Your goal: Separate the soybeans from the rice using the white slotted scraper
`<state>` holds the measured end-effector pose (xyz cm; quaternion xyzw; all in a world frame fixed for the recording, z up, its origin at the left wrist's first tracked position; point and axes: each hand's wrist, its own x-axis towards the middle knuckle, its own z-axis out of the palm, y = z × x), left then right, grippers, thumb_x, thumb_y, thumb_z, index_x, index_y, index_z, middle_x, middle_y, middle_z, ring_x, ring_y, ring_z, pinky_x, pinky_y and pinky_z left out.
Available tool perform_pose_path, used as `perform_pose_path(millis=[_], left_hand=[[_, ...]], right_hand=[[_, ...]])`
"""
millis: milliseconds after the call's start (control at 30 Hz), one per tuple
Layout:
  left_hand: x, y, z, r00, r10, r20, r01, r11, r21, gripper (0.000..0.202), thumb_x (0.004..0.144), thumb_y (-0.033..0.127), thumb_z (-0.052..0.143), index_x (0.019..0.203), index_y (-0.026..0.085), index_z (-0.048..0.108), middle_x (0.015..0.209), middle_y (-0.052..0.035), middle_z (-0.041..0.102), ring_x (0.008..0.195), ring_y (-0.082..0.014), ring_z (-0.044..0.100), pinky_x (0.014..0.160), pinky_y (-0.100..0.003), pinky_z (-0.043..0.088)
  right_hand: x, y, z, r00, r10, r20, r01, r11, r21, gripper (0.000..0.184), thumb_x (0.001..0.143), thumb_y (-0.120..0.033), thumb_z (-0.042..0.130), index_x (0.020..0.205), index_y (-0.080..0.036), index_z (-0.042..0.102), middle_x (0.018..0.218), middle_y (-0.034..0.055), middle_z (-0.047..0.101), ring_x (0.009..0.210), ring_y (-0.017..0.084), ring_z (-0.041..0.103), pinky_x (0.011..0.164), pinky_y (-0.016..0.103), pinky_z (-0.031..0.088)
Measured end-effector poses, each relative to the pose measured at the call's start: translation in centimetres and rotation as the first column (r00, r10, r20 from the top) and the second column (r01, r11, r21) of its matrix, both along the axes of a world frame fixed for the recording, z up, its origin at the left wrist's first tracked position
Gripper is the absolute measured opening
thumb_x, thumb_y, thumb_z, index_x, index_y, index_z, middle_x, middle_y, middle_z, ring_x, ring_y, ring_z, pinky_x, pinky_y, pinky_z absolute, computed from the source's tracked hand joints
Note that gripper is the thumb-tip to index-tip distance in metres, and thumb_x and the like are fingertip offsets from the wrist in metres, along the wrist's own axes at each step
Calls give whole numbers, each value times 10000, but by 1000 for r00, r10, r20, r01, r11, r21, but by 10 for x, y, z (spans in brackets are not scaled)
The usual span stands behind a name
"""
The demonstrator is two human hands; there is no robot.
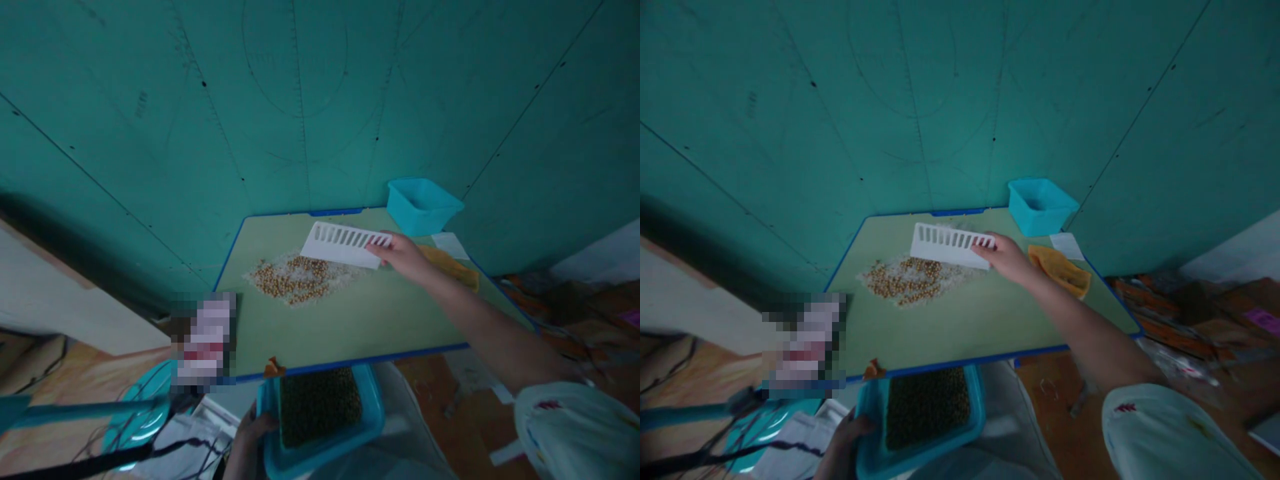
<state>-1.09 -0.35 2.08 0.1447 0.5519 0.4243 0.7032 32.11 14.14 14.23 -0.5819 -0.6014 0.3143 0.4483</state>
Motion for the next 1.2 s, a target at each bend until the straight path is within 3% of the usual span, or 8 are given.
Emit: perform_pose_path(millis=[133,467,633,833,1000,1100,1200], left_hand=[[3,3,-3,1000,6,4,-6,1000,16,275,444,94,645,707,172,668,452,16,629,457,-228,609,449,-323,469],[-13,24,-22,988,-110,-111,105,993,-48,160,340,44,641,447,162,624,354,19,578,364,-162,501,396,-283,406],[-23,33,-25,973,-184,-138,174,981,-84,203,248,-10,617,279,179,553,238,41,496,319,-142,449,376,-278,392],[-17,16,-31,993,-82,-81,79,996,-45,204,347,94,648,527,182,679,400,19,613,401,-204,547,435,-339,458],[-14,14,-33,996,-59,-70,59,998,-4,159,368,67,620,479,180,621,366,30,567,393,-200,547,432,-330,460],[-9,13,-23,997,-57,-56,57,998,-1,165,391,65,618,504,184,624,362,34,561,403,-206,564,437,-327,469],[0,6,-5,999,-41,11,40,999,22,234,459,106,637,678,181,678,444,16,624,449,-227,607,441,-330,482]], right_hand=[[18,-7,-1,989,-109,-97,105,994,-40,253,719,-402,606,819,-170,604,650,0,580,474,95,415,415,230,315],[-19,-6,-15,980,146,-137,-172,965,-200,292,695,-392,623,843,-140,615,658,3,610,530,106,495,482,234,369],[-29,-1,-21,976,179,-127,-201,960,-192,260,709,-361,626,846,-140,623,749,29,653,626,126,552,539,240,413],[-29,-9,-20,974,209,-88,-222,956,-192,261,731,-373,614,861,-146,629,777,35,663,647,137,565,556,247,423],[-33,-15,-21,973,221,-72,-232,951,-205,244,733,-369,616,828,-145,633,763,33,663,646,142,566,600,269,437],[-36,-19,-20,972,229,-60,-237,952,-196,232,741,-364,613,830,-152,639,770,29,664,665,145,569,608,267,438],[-39,-22,-19,970,241,-20,-241,952,-191,231,748,-372,611,821,-155,641,748,23,656,657,144,561,600,265,436]])
